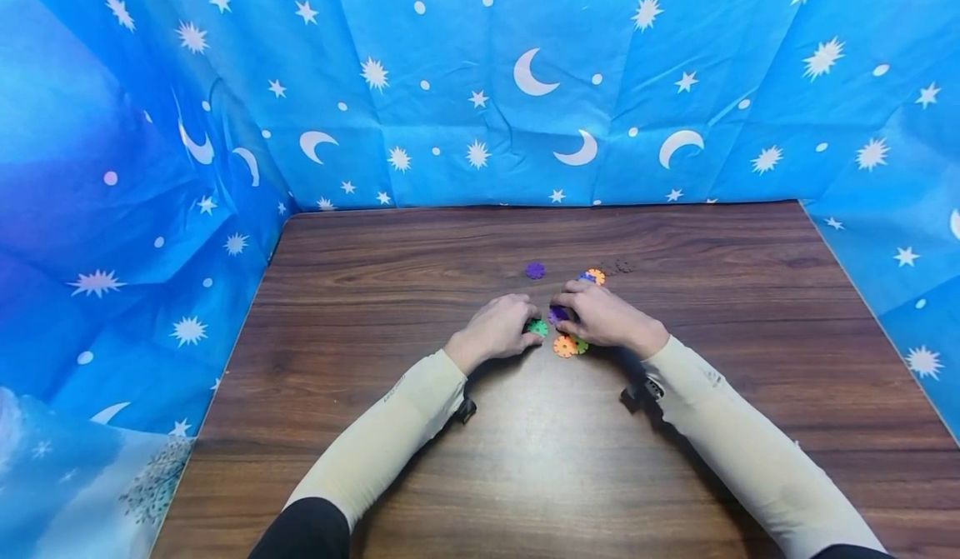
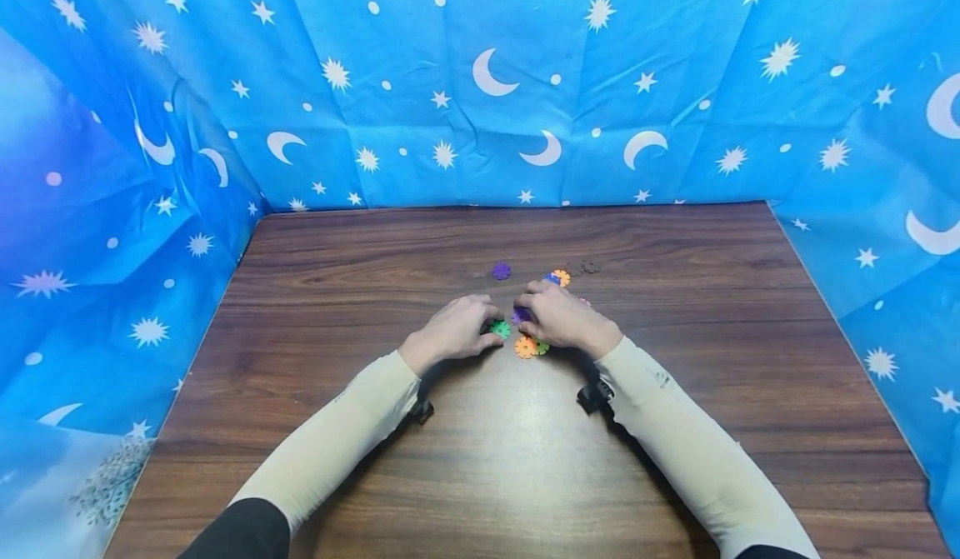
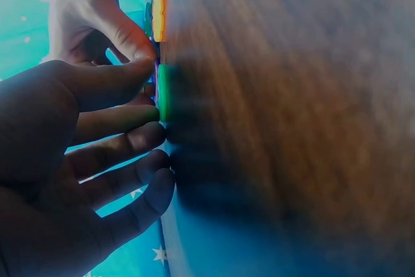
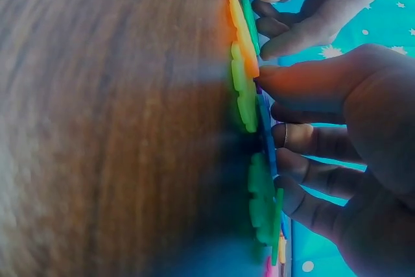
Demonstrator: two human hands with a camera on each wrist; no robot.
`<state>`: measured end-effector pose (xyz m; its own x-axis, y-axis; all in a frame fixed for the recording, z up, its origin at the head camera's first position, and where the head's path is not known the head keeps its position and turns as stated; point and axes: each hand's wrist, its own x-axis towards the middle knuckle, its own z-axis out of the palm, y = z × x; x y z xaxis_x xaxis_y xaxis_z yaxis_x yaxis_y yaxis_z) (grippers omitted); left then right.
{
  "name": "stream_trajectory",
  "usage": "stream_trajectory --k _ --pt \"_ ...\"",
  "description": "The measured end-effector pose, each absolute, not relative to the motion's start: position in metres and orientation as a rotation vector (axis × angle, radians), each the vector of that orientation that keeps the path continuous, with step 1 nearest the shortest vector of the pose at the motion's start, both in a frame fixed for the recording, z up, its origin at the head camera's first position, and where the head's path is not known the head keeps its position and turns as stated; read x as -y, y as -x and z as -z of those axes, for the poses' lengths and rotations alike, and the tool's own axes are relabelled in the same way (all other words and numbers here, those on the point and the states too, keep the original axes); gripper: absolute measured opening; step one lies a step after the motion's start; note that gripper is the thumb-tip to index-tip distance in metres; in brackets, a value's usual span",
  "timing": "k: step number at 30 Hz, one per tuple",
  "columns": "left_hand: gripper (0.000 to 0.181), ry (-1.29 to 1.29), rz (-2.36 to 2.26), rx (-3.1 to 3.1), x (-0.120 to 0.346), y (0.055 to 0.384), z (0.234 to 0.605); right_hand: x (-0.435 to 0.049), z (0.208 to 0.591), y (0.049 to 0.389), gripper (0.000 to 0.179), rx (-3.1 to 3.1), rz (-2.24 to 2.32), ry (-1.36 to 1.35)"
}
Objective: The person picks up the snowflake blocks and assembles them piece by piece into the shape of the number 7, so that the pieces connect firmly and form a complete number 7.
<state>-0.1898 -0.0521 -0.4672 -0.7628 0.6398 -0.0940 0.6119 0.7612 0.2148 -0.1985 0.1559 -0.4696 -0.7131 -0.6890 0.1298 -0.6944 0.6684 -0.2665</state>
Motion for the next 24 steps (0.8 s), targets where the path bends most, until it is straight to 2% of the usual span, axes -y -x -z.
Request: stream_trajectory --k 18,24 --pt "0.021 -0.959 -0.268 -2.810 0.0505 0.1898 0.4693 -0.1563 0.4709 0.1990 0.023 2.853 -0.504 -1.165" --pt "0.012 -0.917 -0.280 -2.815 0.0499 0.1894 0.4682 -0.1547 0.4700 0.1978 0.021 2.860 -0.531 -1.131"
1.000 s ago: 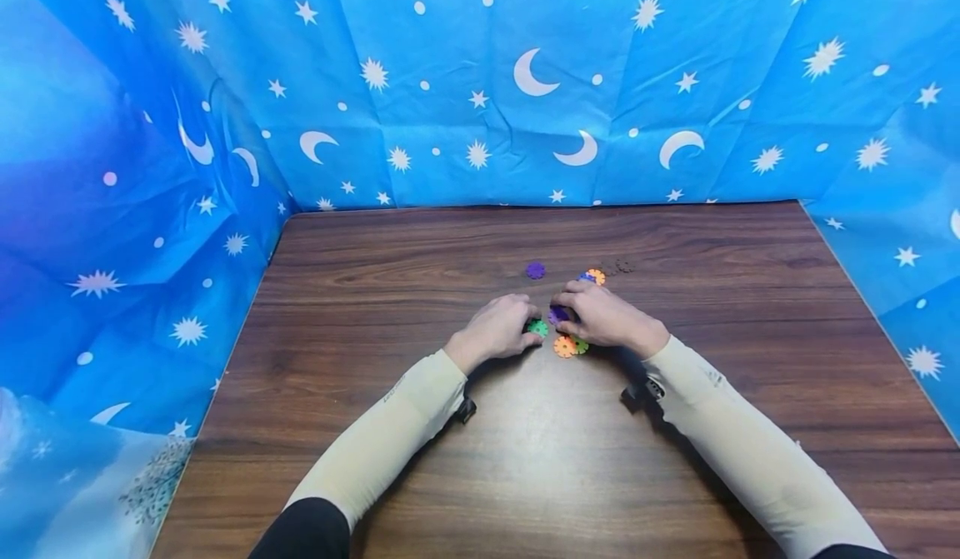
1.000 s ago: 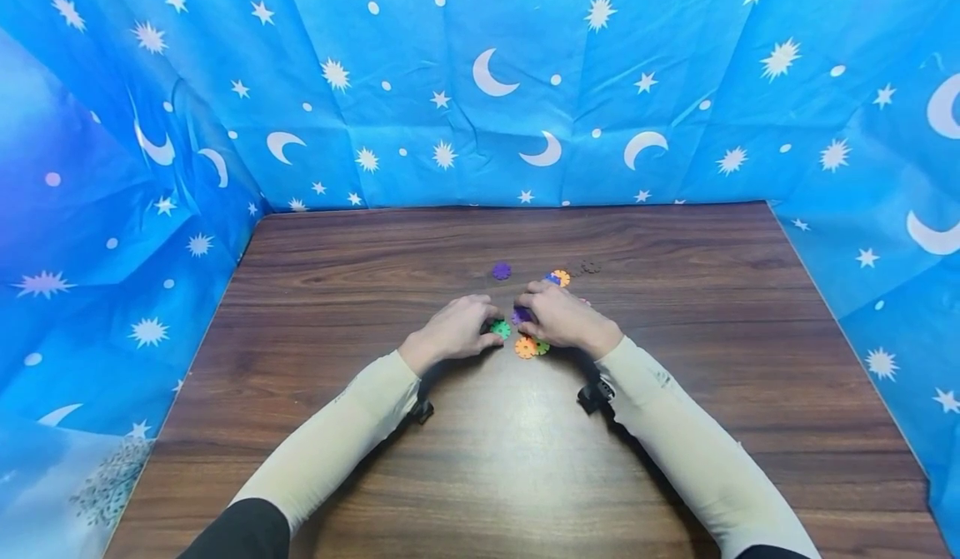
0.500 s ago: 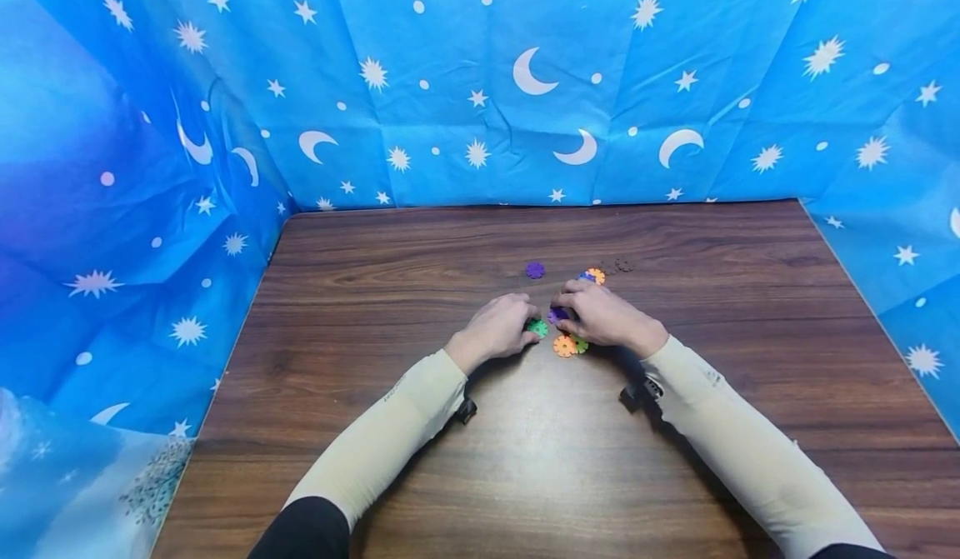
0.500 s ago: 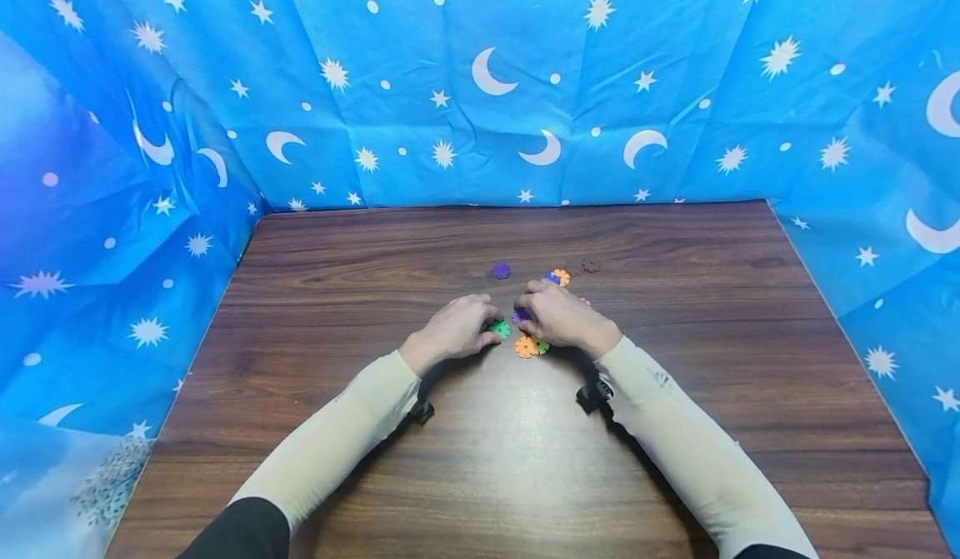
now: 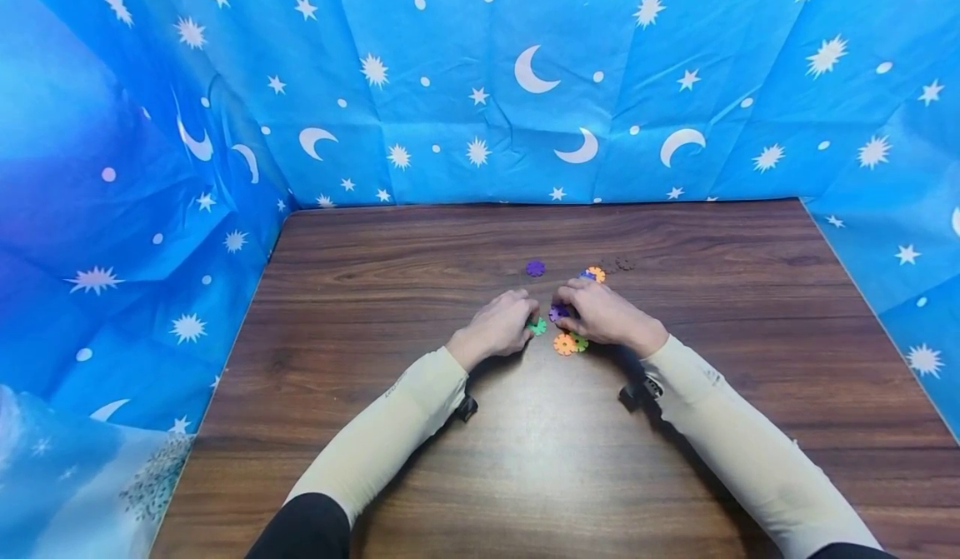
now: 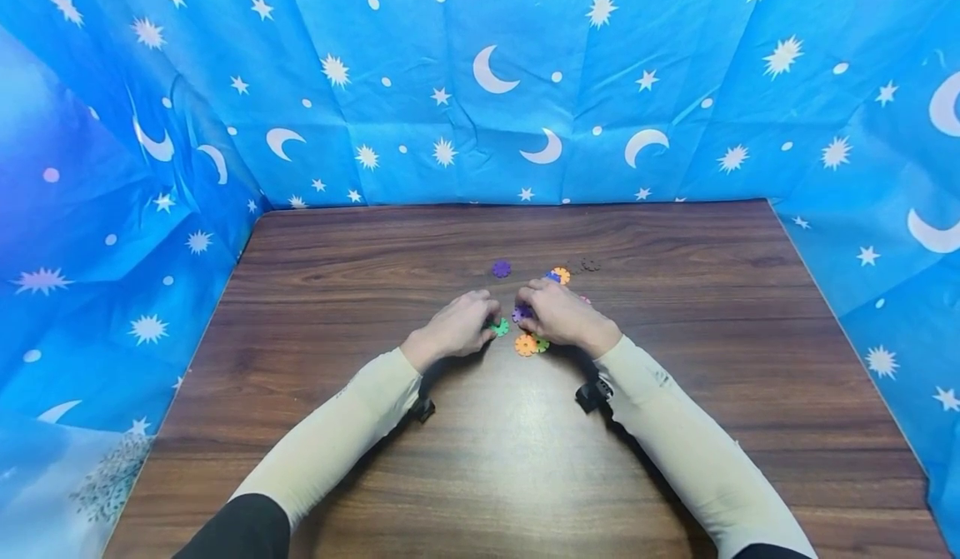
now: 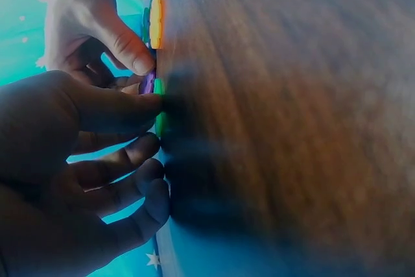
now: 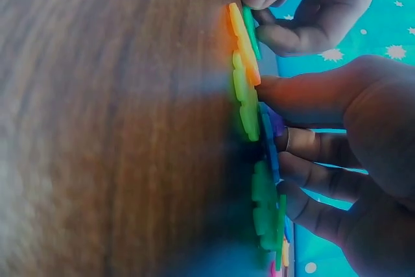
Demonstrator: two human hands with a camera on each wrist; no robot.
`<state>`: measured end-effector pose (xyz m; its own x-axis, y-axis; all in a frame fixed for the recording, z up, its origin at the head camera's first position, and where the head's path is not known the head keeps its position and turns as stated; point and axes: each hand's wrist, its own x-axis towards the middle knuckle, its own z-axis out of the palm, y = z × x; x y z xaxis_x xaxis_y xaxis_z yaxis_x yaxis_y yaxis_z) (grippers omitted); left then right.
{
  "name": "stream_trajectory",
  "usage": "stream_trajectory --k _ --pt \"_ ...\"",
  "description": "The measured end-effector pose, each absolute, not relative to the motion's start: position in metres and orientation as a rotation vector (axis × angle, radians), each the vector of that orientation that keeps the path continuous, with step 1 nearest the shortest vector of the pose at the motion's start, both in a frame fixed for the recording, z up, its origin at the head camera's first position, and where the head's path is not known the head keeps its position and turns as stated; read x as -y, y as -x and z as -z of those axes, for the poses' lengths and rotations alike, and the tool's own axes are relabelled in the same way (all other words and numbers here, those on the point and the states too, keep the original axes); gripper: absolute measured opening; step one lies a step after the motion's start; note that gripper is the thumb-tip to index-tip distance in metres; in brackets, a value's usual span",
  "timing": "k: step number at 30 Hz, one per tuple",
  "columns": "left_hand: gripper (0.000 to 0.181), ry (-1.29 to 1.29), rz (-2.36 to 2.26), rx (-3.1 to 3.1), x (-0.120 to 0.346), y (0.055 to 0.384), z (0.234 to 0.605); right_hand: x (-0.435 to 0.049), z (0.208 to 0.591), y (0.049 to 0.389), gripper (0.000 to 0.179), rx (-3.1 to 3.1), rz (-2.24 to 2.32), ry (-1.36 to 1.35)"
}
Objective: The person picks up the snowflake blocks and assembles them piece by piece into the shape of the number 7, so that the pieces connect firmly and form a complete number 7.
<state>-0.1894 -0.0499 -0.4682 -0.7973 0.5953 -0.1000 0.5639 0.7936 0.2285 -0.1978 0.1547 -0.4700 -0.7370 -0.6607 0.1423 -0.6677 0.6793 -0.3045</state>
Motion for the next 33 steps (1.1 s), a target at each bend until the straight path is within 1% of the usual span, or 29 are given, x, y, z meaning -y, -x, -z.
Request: stream_trajectory --k 6,13,19,29,33 --pt "0.021 -0.883 -0.312 -2.803 0.0491 0.1907 0.4691 -0.1530 0.4690 0.1984 0.021 2.869 -0.522 -1.116" --pt "0.021 -0.865 -0.323 -2.787 0.0471 0.1905 0.4677 -0.1517 0.4678 0.1983 0.019 2.885 -0.521 -1.103" --pt "0.028 -0.875 -0.328 -2.783 0.0479 0.1892 0.4679 -0.1517 0.4684 0.1973 0.019 2.890 -0.517 -1.109" --pt "0.022 -0.872 -0.350 -2.784 0.0486 0.1881 0.4661 -0.1512 0.4702 0.1971 0.019 2.866 -0.538 -1.127" --pt "0.023 -0.851 -0.336 -2.793 0.0467 0.1882 0.4674 -0.1511 0.4695 0.1960 0.019 2.869 -0.538 -1.117"
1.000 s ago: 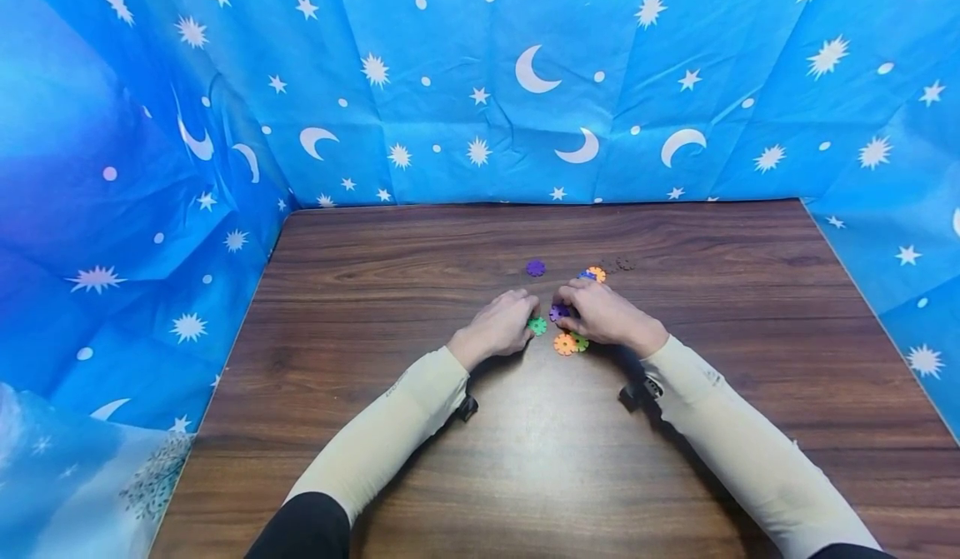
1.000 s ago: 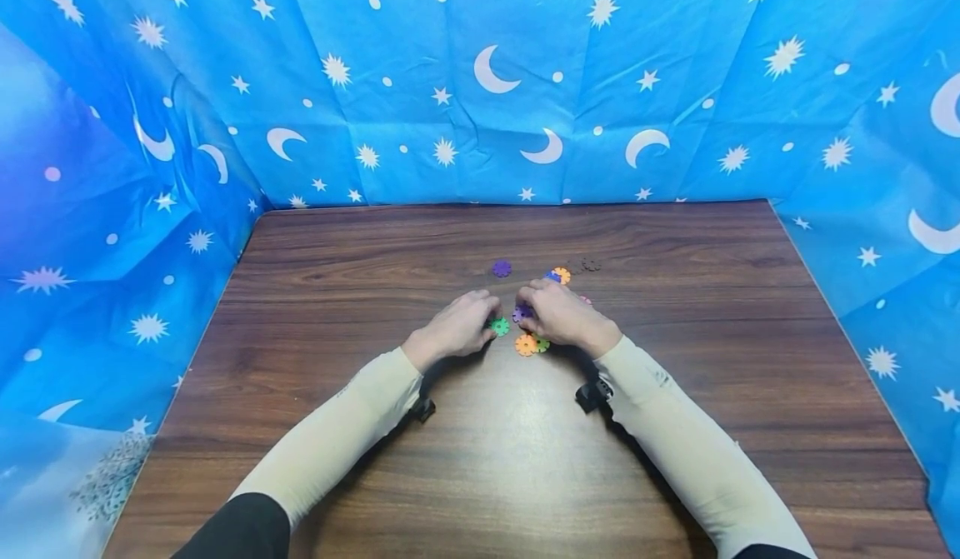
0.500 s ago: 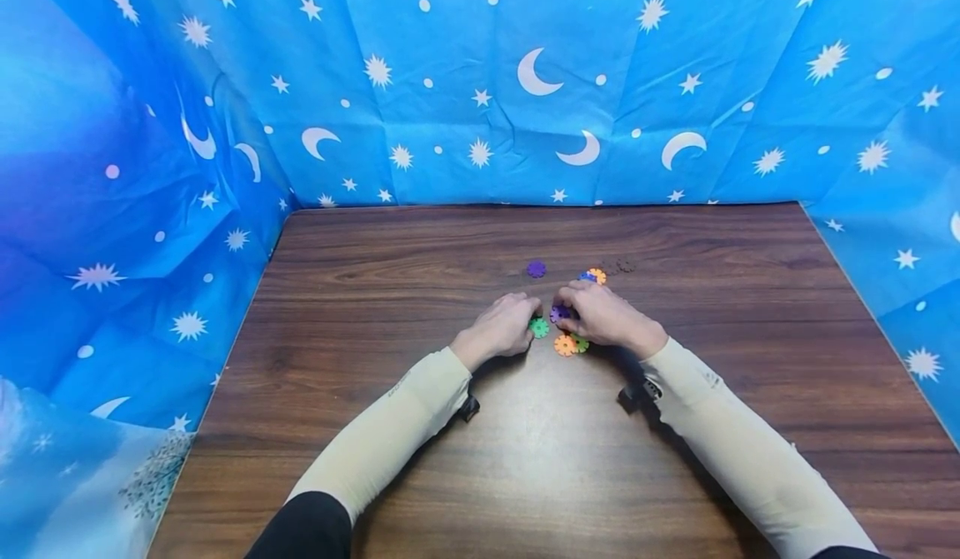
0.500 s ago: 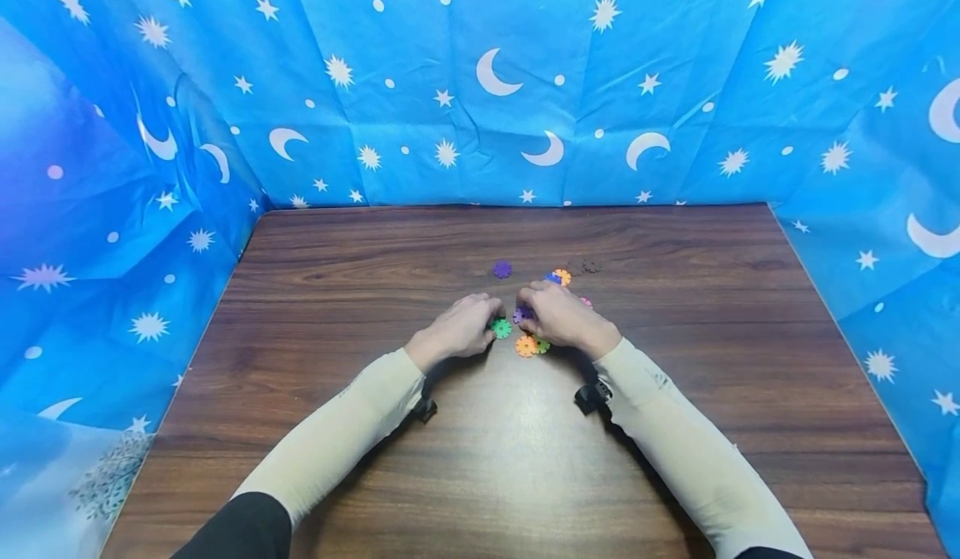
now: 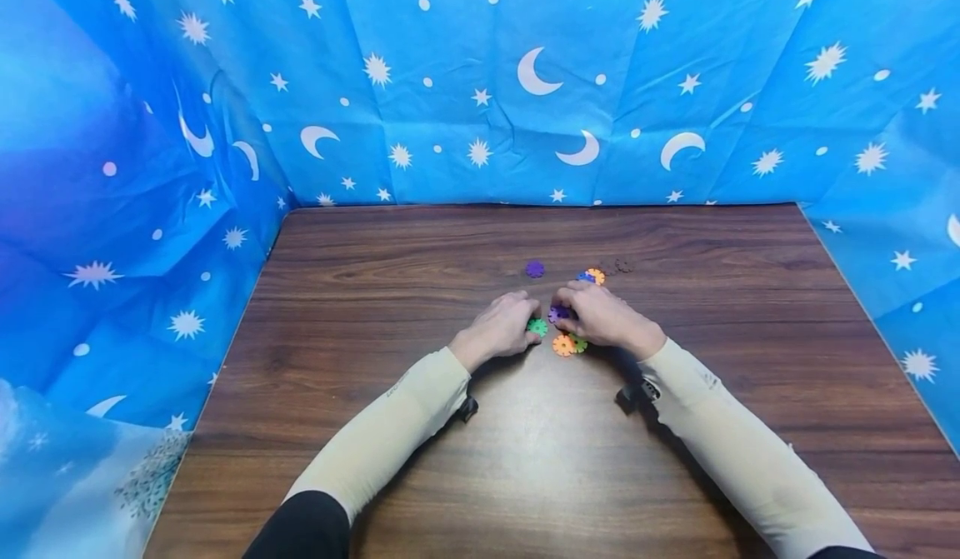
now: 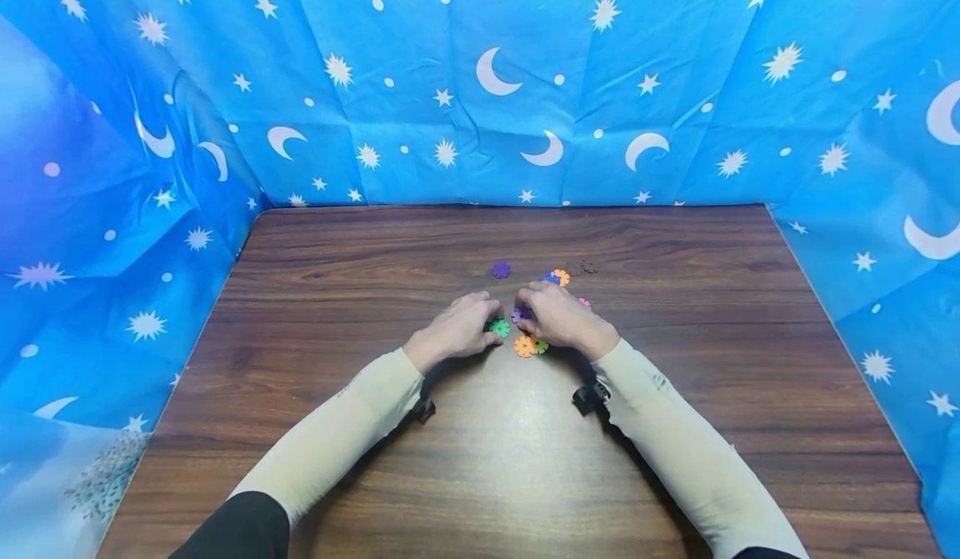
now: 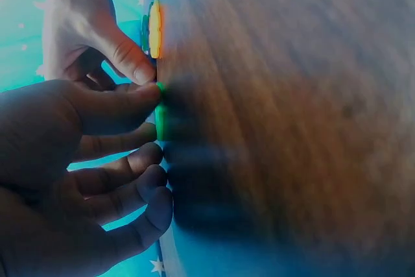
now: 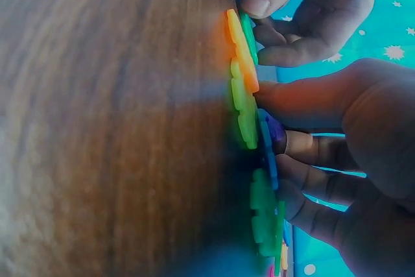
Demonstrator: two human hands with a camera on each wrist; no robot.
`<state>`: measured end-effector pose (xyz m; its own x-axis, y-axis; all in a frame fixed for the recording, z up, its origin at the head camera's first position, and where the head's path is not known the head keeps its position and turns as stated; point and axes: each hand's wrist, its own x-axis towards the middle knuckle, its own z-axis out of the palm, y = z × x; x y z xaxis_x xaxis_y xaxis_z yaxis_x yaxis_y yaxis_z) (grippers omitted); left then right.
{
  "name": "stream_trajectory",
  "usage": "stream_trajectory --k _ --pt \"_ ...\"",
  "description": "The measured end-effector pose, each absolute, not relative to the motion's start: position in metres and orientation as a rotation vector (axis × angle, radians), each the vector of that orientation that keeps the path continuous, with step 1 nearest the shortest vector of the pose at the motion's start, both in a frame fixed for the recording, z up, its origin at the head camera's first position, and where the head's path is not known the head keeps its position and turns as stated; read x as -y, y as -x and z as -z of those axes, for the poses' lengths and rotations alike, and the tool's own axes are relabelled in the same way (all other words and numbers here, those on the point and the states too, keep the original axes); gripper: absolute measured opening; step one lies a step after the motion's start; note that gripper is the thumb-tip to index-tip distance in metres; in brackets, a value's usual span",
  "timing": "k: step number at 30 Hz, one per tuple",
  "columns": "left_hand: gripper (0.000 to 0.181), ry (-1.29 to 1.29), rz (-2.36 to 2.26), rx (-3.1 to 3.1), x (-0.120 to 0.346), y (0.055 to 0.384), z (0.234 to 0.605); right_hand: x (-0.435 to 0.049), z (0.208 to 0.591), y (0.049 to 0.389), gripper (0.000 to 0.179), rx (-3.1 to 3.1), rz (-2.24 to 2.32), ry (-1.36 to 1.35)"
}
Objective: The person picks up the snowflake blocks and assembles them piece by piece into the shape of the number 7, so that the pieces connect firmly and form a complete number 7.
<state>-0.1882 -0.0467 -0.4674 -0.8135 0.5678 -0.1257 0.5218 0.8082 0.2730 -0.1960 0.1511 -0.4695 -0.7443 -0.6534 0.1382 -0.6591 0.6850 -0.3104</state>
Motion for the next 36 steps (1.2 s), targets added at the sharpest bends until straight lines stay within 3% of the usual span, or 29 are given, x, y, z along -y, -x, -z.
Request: stream_trajectory --k 17,28,36 --pt "0.029 -0.760 -0.200 -2.682 0.039 0.190 0.465 -0.151 0.468 0.195 0.019 2.896 -0.545 -1.065" --pt "0.027 -0.851 -0.513 -2.731 0.048 0.188 0.468 -0.153 0.467 0.195 0.020 2.886 -0.615 -1.030" --pt "0.021 -0.794 -0.669 -2.810 0.059 0.185 0.469 -0.151 0.465 0.193 0.012 2.845 -0.664 -1.001"
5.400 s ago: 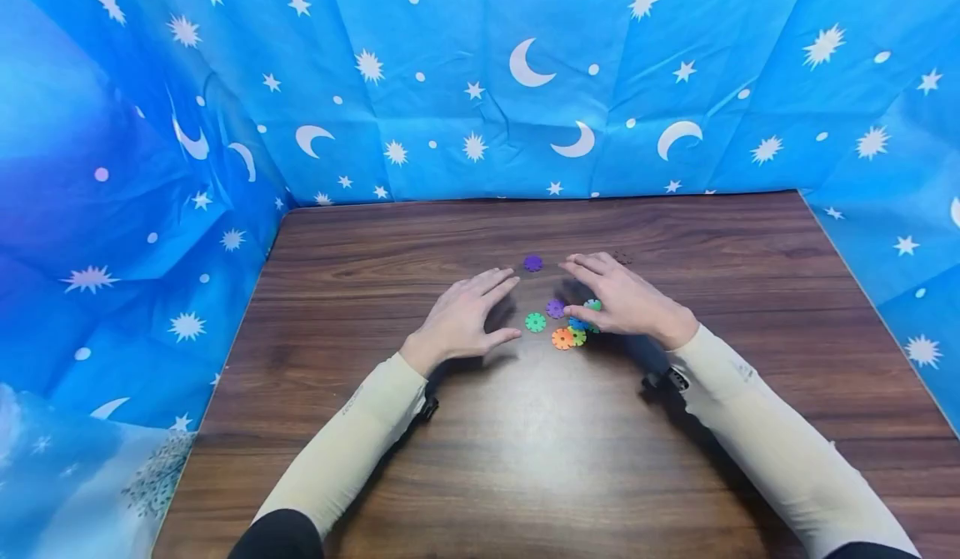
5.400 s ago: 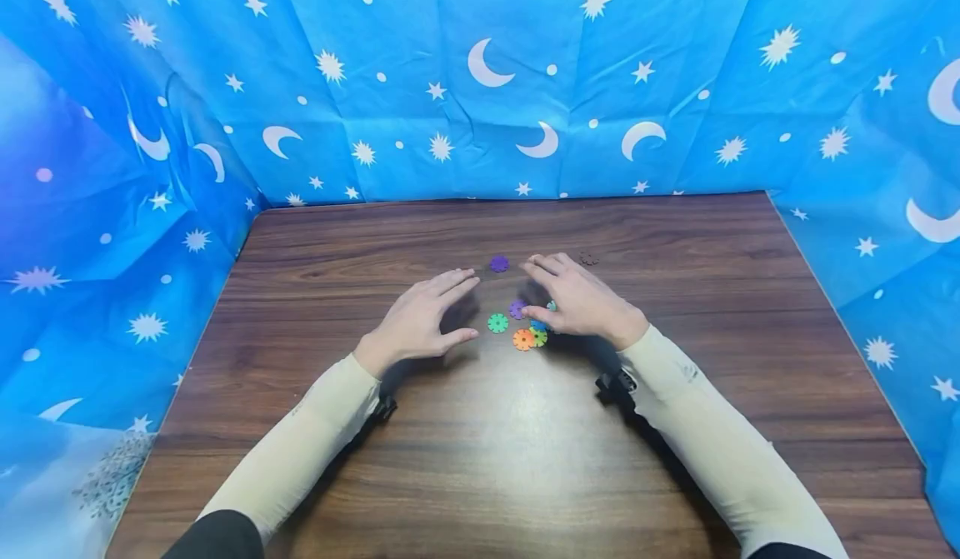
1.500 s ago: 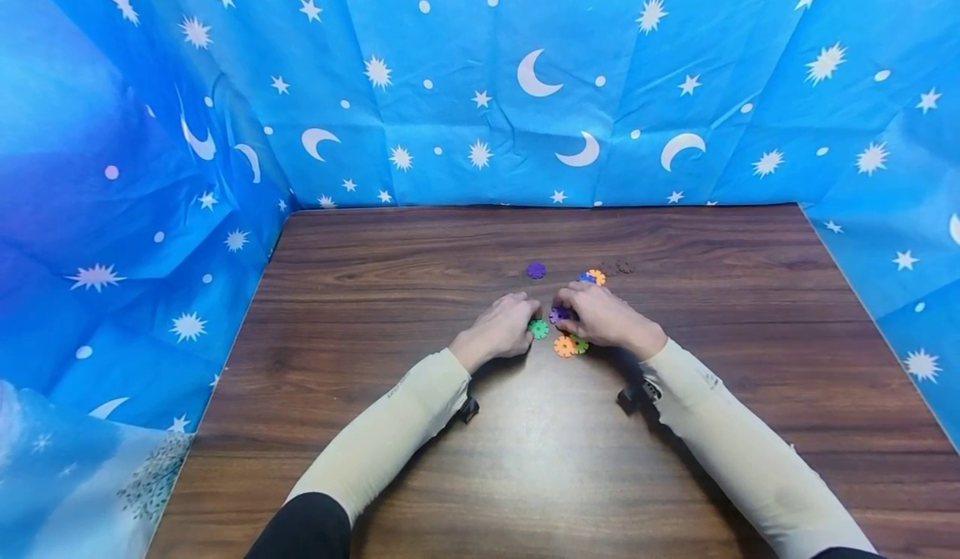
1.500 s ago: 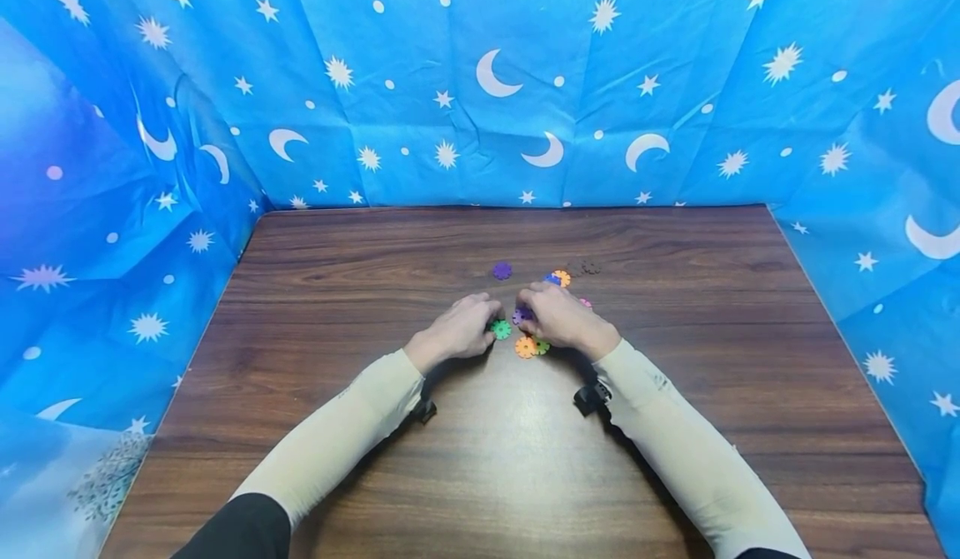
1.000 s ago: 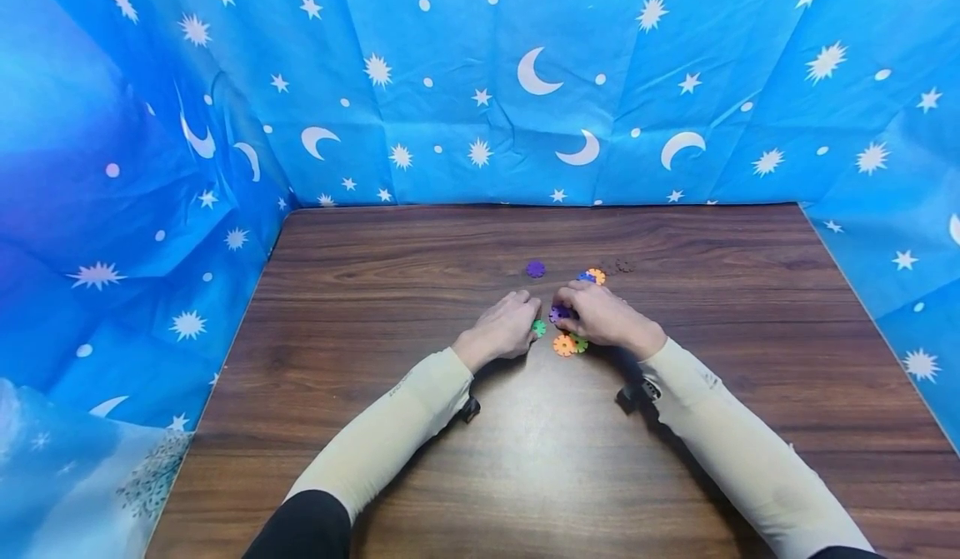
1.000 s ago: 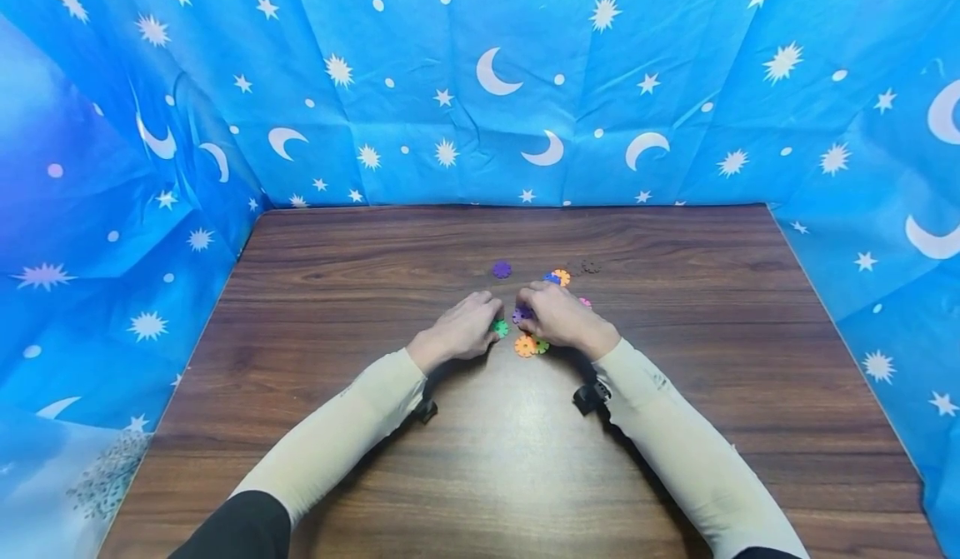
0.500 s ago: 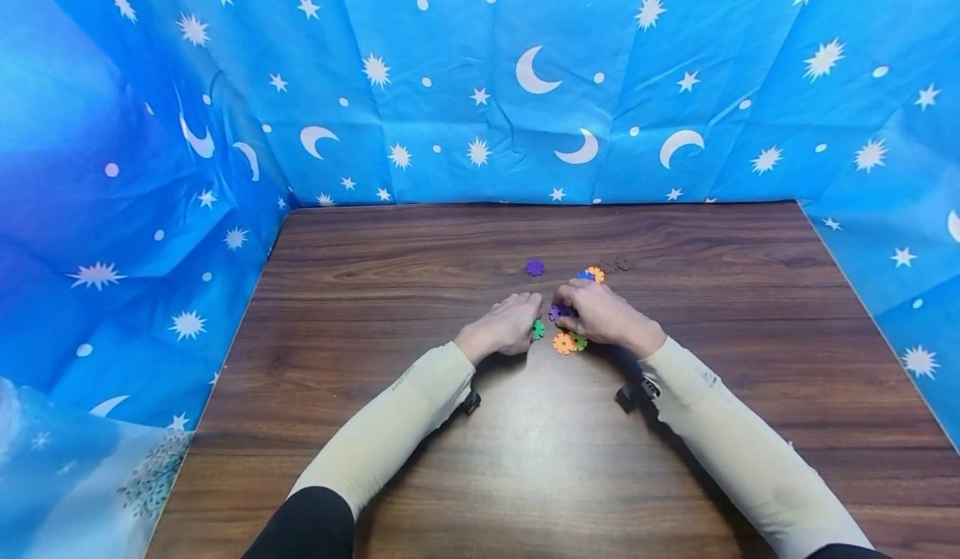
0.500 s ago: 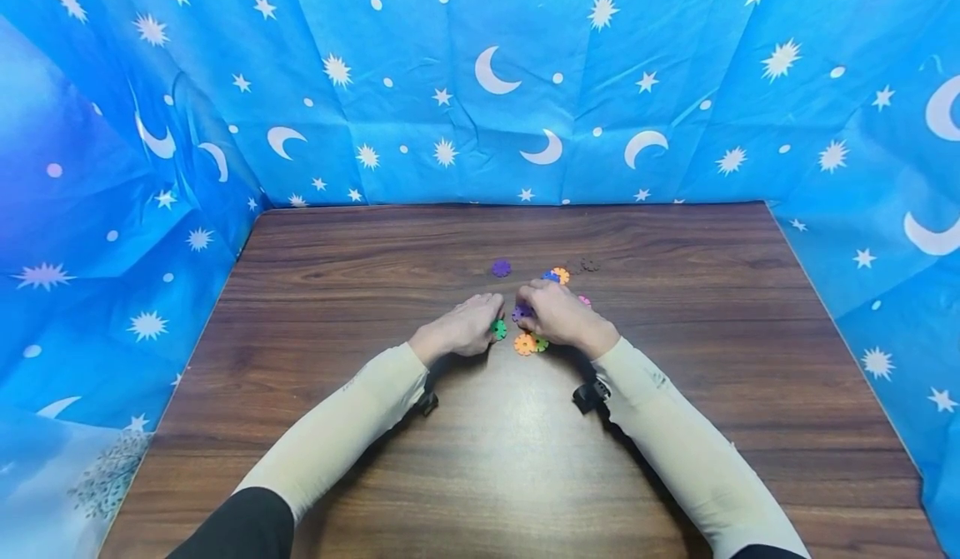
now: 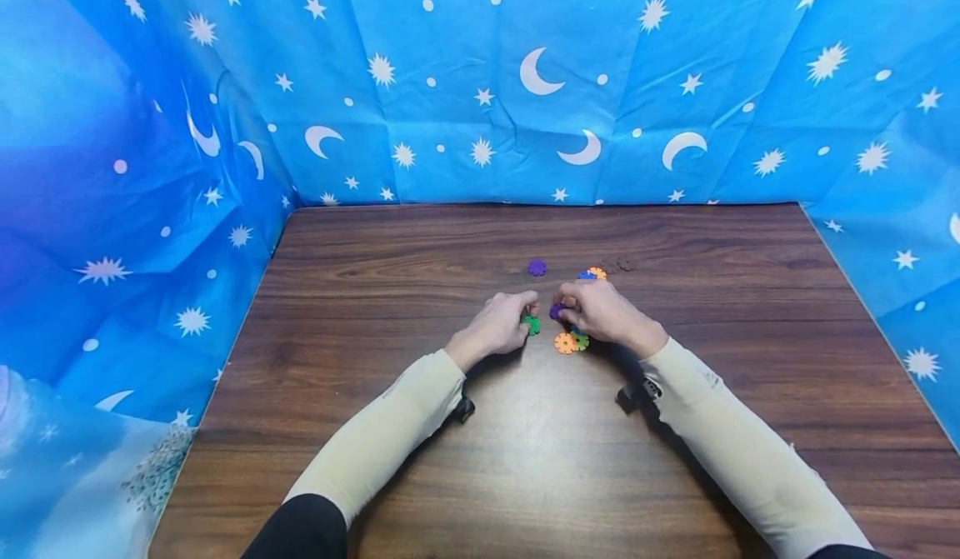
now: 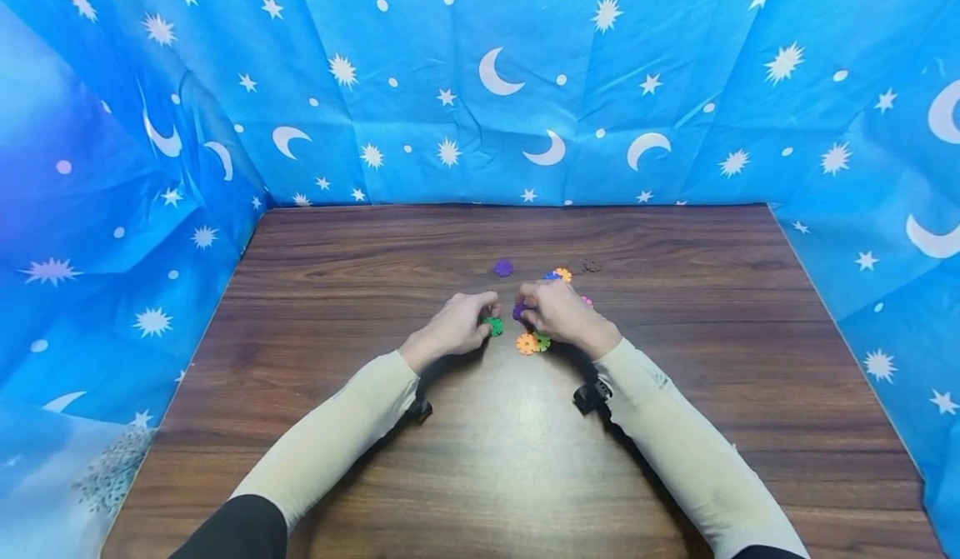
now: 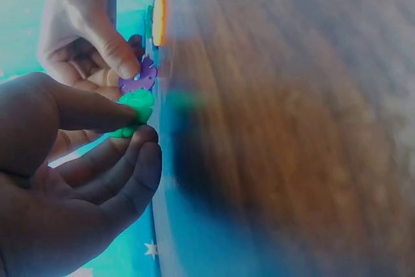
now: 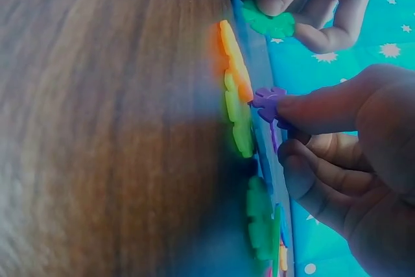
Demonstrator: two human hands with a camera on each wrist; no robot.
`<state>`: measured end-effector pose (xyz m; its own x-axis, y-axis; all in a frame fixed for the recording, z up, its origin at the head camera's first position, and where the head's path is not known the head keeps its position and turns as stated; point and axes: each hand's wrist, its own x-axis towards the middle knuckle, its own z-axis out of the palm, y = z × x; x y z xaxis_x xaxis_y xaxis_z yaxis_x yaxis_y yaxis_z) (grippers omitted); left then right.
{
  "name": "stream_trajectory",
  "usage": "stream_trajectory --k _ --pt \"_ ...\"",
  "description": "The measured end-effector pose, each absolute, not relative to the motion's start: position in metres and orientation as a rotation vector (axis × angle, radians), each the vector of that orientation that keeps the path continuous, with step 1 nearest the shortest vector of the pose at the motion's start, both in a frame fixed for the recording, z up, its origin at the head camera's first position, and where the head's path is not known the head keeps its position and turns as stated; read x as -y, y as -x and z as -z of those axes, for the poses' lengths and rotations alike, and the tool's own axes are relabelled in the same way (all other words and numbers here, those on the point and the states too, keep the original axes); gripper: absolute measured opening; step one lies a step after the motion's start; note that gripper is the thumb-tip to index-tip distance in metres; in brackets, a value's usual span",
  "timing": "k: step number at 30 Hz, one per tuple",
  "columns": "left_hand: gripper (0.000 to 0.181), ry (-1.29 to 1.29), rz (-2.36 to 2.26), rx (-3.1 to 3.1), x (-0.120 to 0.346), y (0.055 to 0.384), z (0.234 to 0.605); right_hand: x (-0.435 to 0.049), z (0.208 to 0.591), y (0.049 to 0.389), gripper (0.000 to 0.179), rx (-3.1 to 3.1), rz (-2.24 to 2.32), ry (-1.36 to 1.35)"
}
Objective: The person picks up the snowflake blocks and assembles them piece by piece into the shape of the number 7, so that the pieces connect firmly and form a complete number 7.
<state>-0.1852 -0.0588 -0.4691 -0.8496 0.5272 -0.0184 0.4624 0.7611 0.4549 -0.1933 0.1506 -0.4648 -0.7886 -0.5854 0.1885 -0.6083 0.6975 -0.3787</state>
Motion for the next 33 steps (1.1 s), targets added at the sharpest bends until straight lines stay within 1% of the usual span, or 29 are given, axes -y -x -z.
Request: stream_trajectory --k 7,16,21,33 --pt "0.022 -0.742 -0.790 -2.842 0.065 0.187 0.472 -0.151 0.466 0.193 0.006 2.868 -0.681 -0.998" --pt "0.017 -0.681 -0.971 -2.827 0.072 0.188 0.471 -0.152 0.465 0.194 0.011 2.813 -0.891 -0.952" --pt "0.017 -0.660 -1.080 -2.825 0.073 0.188 0.470 -0.151 0.461 0.195 0.009 2.727 -0.956 -0.940" --pt "0.008 -0.590 -1.236 -2.812 0.071 0.184 0.462 -0.148 0.452 0.193 0.005 2.626 -1.163 -0.759"
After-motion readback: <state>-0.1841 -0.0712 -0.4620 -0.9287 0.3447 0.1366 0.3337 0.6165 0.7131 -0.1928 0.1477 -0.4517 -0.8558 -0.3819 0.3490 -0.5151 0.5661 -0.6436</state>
